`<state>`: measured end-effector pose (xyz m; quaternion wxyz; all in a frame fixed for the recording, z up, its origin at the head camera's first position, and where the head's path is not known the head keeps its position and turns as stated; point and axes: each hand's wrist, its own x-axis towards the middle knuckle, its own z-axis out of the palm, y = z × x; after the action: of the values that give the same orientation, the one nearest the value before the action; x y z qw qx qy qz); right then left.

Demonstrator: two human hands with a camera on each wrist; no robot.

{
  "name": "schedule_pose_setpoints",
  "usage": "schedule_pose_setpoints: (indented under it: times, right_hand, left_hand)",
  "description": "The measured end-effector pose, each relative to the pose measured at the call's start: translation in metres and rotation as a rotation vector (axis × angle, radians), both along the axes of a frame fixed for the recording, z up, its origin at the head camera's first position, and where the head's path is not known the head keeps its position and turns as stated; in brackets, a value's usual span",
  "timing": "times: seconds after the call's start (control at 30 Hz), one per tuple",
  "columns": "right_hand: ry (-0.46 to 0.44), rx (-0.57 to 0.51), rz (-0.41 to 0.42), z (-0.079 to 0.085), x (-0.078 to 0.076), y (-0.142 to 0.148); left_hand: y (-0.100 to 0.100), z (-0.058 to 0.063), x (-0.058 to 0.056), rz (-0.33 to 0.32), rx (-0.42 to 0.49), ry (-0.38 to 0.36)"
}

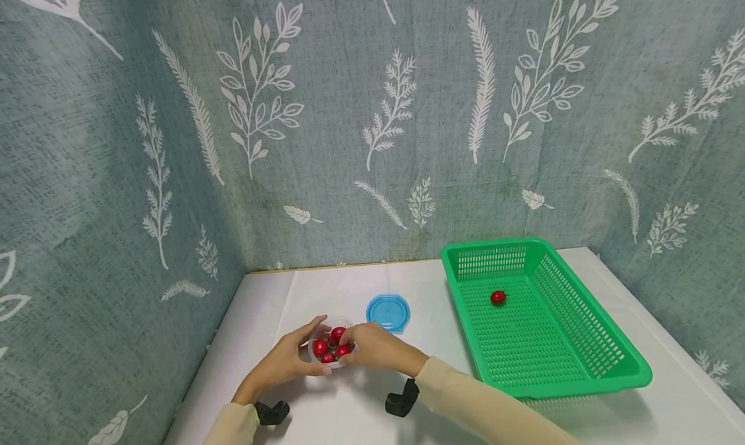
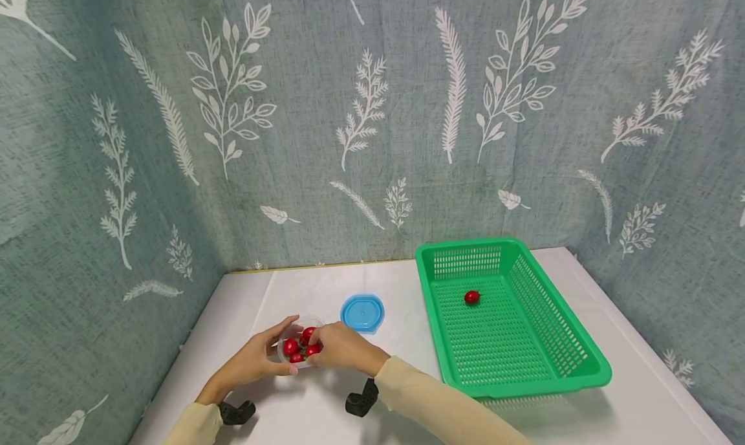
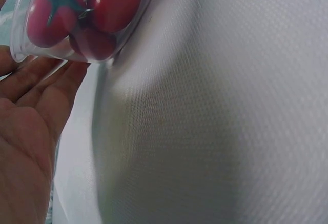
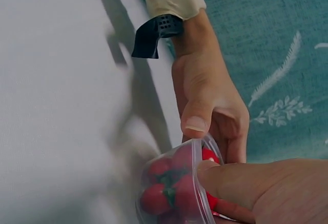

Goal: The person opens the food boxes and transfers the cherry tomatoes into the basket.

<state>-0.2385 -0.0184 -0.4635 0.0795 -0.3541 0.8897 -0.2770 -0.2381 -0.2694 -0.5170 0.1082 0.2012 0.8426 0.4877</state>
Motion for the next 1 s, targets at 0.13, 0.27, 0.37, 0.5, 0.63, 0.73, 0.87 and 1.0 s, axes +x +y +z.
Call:
schedule_pose_setpoints:
  times: [0.13, 0.27, 0.37, 0.5, 0.63, 0.73, 0.87, 1.0]
  right_hand:
    - [-0.023, -0.034, -0.009, 0.0001, -0.0007, 0.0011]
    - [-0.045, -0.055, -0.030, -0.0006, -0.0019, 0.0013]
    - [-0.054, -0.072, -0.042, -0.0016, -0.0026, 0.0010]
    - [-0.047, -0.090, -0.033, -0.0022, -0.0027, 0.0004]
    - [-0.026, -0.098, -0.011, -0.0038, -0.0033, -0.0011]
    - [-0.020, -0.094, -0.016, -0.0041, -0.0035, -0.0020]
    - [-0.027, -0.110, -0.037, -0.0019, -0.0027, -0.0016]
    - [-0.018, -0.132, -0.048, 0.0028, -0.0026, -0.0007]
  left_hand:
    - [-0.0001, -0.0008, 0.0008, 0.016, -0.005, -0.005]
    - [-0.0002, -0.0014, 0.0008, 0.011, -0.006, 0.009]
    - [-0.0004, -0.0016, 0.0012, -0.002, -0.001, 0.018]
    - [-0.0002, -0.0014, 0.0022, -0.009, 0.002, 0.018]
    - [0.0005, 0.0002, 0.0022, -0.005, 0.006, 0.002]
    - [0.0010, 0.0010, 0.0015, 0.000, 0.012, -0.009]
    - [0.0008, 0.0006, 0.0006, -0.003, 0.014, -0.006]
    - [-0.0002, 0.0000, 0.0003, -0.013, 0.007, 0.007]
